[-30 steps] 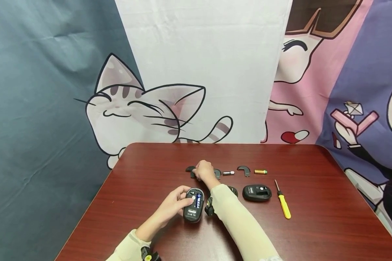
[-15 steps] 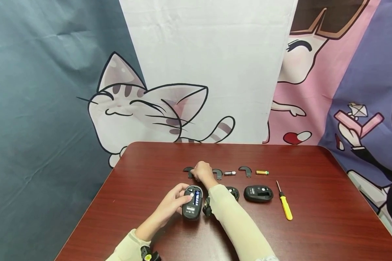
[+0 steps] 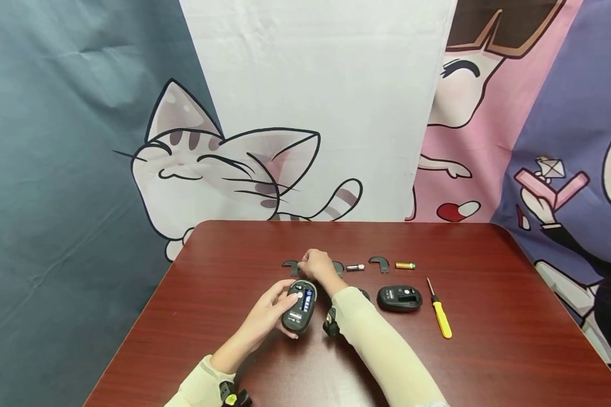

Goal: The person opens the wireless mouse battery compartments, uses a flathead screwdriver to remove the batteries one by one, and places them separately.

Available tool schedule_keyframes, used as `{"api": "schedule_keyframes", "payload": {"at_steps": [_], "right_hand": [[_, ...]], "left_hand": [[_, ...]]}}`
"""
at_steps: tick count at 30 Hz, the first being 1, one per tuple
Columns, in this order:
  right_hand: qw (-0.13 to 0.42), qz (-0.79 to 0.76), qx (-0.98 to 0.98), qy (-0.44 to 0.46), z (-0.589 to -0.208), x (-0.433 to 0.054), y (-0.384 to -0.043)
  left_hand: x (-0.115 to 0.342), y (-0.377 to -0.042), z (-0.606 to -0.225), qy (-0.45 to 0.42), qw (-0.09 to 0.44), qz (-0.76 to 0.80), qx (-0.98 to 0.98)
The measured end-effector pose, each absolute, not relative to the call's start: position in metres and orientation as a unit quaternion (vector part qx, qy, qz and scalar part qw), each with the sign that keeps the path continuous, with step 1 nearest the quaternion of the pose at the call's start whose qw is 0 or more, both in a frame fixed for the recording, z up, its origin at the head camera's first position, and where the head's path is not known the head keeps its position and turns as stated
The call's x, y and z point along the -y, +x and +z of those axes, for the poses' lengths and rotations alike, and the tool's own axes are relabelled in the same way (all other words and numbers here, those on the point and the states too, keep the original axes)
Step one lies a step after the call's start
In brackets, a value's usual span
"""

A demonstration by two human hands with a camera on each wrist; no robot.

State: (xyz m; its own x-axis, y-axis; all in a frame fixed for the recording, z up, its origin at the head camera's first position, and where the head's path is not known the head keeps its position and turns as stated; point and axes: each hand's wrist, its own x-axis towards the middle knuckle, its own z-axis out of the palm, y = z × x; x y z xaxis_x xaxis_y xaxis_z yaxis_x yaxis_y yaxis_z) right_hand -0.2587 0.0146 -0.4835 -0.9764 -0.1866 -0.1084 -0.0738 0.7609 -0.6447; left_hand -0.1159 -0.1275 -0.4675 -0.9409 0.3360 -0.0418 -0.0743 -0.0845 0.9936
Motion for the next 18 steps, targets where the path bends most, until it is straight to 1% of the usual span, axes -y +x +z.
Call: {"api": "schedule_keyframes", "payload": {"at_steps": [3, 9, 14, 18], "right_hand": [[0.082, -0.356, -0.928, -0.076, -0.475, -0.025, -0.254], [0.059, -0.36, -0.926, -0.103, -0.461, -0.048, -0.238], [0.059, -0.38, -0.917, -0.107, -0.451, -0.075, -0.224], [0.056, -0.405, -0.907, -0.103, -0.444, -0.095, -0.216]], "left_hand": [[0.125, -0.117, -0.467, 0.109, 0.142, 0.734, -0.655], [0.122, -0.118, -0.465, 0.124, 0.14, 0.726, -0.661], [0.12, -0.118, -0.465, 0.144, 0.146, 0.72, -0.663], [0.118, -0.121, -0.464, 0.146, 0.135, 0.72, -0.665]]}}
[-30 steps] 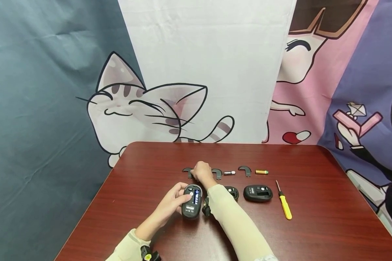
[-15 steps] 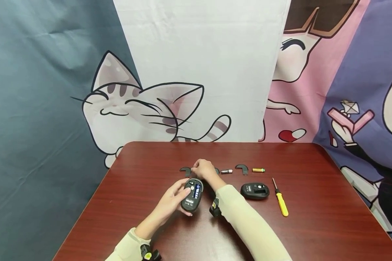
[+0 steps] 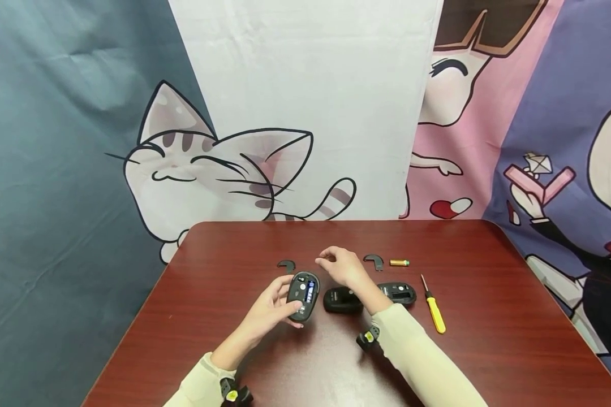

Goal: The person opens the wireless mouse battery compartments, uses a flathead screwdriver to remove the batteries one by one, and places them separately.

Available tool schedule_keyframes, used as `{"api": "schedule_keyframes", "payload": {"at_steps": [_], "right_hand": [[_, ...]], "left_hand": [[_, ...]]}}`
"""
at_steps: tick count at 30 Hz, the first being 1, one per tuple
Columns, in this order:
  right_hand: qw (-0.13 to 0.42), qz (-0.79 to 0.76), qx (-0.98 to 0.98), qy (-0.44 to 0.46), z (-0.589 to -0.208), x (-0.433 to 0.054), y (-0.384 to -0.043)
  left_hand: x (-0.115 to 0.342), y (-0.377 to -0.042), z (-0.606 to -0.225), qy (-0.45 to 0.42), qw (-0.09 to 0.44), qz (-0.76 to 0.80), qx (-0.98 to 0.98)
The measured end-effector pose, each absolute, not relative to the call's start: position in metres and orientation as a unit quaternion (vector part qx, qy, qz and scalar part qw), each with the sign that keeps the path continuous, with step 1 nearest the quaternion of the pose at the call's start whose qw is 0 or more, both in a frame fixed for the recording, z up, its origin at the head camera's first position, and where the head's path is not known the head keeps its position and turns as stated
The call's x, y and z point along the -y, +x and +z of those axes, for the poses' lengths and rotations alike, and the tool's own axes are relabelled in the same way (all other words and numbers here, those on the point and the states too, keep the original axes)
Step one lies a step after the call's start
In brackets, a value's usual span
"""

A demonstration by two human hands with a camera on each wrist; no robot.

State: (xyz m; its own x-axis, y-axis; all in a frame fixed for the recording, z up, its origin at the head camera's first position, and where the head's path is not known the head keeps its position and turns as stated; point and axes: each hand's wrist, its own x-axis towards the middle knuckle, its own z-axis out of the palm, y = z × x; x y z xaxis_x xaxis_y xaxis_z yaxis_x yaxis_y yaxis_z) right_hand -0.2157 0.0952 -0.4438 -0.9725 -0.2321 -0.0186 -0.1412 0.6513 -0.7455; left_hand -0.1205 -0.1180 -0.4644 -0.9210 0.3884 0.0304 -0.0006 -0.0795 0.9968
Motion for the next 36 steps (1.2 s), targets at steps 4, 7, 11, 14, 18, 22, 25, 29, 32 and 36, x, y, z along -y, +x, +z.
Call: {"api": "schedule_keyframes", "payload": {"at_steps": [4, 7, 11, 14, 18, 22, 25, 29, 32, 36], "right_hand": [[0.047, -0.412, -0.904, -0.102, -0.436, -0.113, -0.207], [0.031, -0.4, -0.91, -0.106, -0.434, -0.127, -0.198], [0.008, -0.387, -0.915, -0.11, -0.436, -0.147, -0.184], [0.006, -0.39, -0.915, -0.103, -0.438, -0.162, -0.173], [-0.005, -0.388, -0.917, -0.089, -0.441, -0.18, -0.16], [-0.022, -0.382, -0.92, -0.089, -0.442, -0.195, -0.149], [-0.028, -0.37, -0.925, -0.084, -0.441, -0.208, -0.14], [-0.034, -0.352, -0.933, -0.067, -0.443, -0.223, -0.13], [-0.048, -0.338, -0.938, -0.063, -0.446, -0.233, -0.124], [-0.073, -0.313, -0.945, -0.063, -0.452, -0.245, -0.119]], "left_hand": [[0.117, -0.123, -0.462, 0.137, 0.114, 0.718, -0.673], [0.117, -0.124, -0.461, 0.136, 0.107, 0.717, -0.675], [0.116, -0.125, -0.462, 0.14, 0.105, 0.712, -0.68], [0.115, -0.124, -0.461, 0.142, 0.104, 0.705, -0.688], [0.114, -0.123, -0.461, 0.145, 0.093, 0.696, -0.697], [0.113, -0.122, -0.461, 0.141, 0.082, 0.692, -0.703], [0.112, -0.122, -0.462, 0.136, 0.082, 0.694, -0.703], [0.111, -0.122, -0.463, 0.132, 0.079, 0.693, -0.704], [0.111, -0.122, -0.463, 0.126, 0.078, 0.693, -0.706], [0.112, -0.121, -0.461, 0.115, 0.07, 0.676, -0.724]]}}
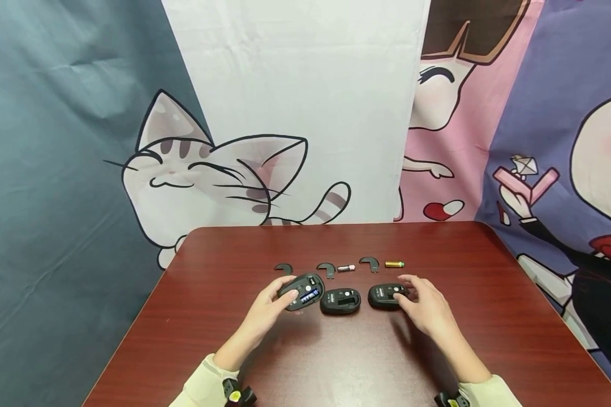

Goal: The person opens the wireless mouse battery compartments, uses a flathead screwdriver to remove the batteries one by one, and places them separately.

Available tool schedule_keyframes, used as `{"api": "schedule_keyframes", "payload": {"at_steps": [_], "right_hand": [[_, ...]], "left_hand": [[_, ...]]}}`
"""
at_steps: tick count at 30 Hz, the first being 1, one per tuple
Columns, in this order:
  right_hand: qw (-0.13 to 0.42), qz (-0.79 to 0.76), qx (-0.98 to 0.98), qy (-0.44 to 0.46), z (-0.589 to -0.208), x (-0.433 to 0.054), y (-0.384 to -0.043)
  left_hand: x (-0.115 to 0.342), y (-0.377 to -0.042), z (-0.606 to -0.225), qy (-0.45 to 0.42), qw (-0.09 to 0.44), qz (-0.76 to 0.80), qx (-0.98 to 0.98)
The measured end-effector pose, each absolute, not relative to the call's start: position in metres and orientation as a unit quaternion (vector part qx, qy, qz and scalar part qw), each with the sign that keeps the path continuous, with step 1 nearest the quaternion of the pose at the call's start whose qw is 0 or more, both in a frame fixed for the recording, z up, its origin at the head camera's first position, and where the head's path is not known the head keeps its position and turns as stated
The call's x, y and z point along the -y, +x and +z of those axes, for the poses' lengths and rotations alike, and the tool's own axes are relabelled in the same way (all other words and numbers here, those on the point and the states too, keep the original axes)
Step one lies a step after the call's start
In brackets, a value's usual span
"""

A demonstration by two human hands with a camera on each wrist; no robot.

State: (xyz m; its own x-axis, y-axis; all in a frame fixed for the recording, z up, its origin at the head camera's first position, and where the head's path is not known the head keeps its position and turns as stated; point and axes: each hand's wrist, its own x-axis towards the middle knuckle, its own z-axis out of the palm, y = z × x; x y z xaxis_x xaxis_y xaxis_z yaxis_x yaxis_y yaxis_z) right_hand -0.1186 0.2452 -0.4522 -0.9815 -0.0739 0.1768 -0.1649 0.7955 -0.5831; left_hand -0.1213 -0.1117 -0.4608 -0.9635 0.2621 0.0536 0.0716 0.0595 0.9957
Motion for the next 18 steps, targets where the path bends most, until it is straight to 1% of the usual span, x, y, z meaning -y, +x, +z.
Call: {"api": "schedule_keyframes", "payload": {"at_steps": [5, 10, 14, 18], "right_hand": [[0.082, 0.298, 0.95, 0.056, -0.459, -0.258, -0.116], [0.086, 0.294, 0.951, 0.045, -0.464, -0.268, -0.113], [0.08, 0.285, 0.955, 0.028, -0.467, -0.277, -0.109], [0.063, 0.269, 0.961, 0.011, -0.47, -0.285, -0.108]], "left_hand": [[0.113, -0.121, -0.46, 0.112, 0.062, 0.657, -0.743], [0.112, -0.12, -0.46, 0.106, 0.073, 0.661, -0.739], [0.111, -0.12, -0.46, 0.102, 0.078, 0.658, -0.742], [0.11, -0.121, -0.46, 0.1, 0.077, 0.653, -0.747]]}}
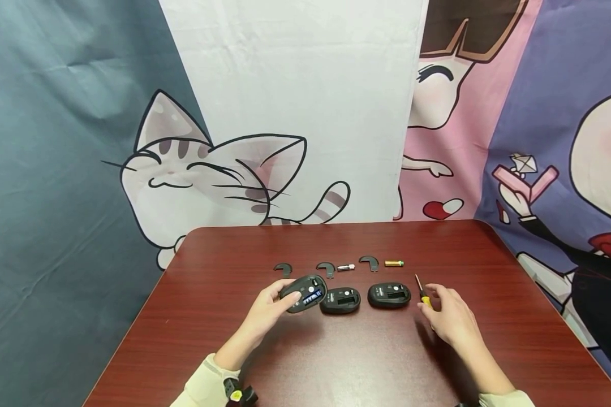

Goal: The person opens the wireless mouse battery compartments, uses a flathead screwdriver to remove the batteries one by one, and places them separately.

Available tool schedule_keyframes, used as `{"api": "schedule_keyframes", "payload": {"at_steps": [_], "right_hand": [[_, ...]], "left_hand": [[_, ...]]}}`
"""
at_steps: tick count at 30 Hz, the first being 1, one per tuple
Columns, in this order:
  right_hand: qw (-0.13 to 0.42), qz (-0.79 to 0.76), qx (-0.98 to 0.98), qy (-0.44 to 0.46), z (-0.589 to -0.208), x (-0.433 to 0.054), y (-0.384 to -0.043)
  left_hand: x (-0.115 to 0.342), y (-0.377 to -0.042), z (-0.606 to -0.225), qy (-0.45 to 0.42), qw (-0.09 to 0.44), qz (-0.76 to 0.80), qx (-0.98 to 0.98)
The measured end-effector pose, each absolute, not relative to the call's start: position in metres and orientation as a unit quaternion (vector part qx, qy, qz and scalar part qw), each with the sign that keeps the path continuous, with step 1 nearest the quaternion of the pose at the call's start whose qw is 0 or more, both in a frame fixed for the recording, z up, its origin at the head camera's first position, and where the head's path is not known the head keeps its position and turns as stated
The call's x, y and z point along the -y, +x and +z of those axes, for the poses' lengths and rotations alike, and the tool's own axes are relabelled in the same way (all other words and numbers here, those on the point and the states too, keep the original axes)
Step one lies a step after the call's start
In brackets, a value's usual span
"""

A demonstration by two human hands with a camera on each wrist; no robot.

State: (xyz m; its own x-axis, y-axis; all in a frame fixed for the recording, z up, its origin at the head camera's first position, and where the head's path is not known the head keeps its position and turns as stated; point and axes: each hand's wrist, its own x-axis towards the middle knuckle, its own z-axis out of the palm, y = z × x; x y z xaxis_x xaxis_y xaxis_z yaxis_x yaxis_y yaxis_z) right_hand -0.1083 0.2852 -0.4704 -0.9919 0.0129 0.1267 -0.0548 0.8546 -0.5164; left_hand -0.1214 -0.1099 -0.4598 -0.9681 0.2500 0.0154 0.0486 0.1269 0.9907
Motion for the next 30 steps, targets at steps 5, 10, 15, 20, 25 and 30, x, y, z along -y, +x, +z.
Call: {"api": "schedule_keyframes", "payload": {"at_steps": [5, 10, 15, 20, 25, 30], "right_hand": [[0.039, 0.257, 0.966, -0.005, -0.475, -0.292, -0.11], [0.014, 0.251, 0.968, -0.013, -0.48, -0.296, -0.113], [-0.01, 0.246, 0.969, -0.01, -0.485, -0.297, -0.115], [-0.027, 0.24, 0.97, -0.009, -0.486, -0.297, -0.119], [-0.031, 0.226, 0.974, -0.01, -0.488, -0.298, -0.124], [-0.048, 0.221, 0.974, -0.017, -0.491, -0.299, -0.126]], "left_hand": [[0.108, -0.122, -0.459, 0.1, 0.072, 0.651, -0.749], [0.105, -0.123, -0.458, 0.098, 0.077, 0.66, -0.741], [0.102, -0.123, -0.458, 0.101, 0.085, 0.687, -0.715], [0.101, -0.123, -0.458, 0.096, 0.098, 0.698, -0.703], [0.1, -0.122, -0.457, 0.093, 0.1, 0.688, -0.713], [0.098, -0.121, -0.456, 0.098, 0.106, 0.692, -0.707]]}}
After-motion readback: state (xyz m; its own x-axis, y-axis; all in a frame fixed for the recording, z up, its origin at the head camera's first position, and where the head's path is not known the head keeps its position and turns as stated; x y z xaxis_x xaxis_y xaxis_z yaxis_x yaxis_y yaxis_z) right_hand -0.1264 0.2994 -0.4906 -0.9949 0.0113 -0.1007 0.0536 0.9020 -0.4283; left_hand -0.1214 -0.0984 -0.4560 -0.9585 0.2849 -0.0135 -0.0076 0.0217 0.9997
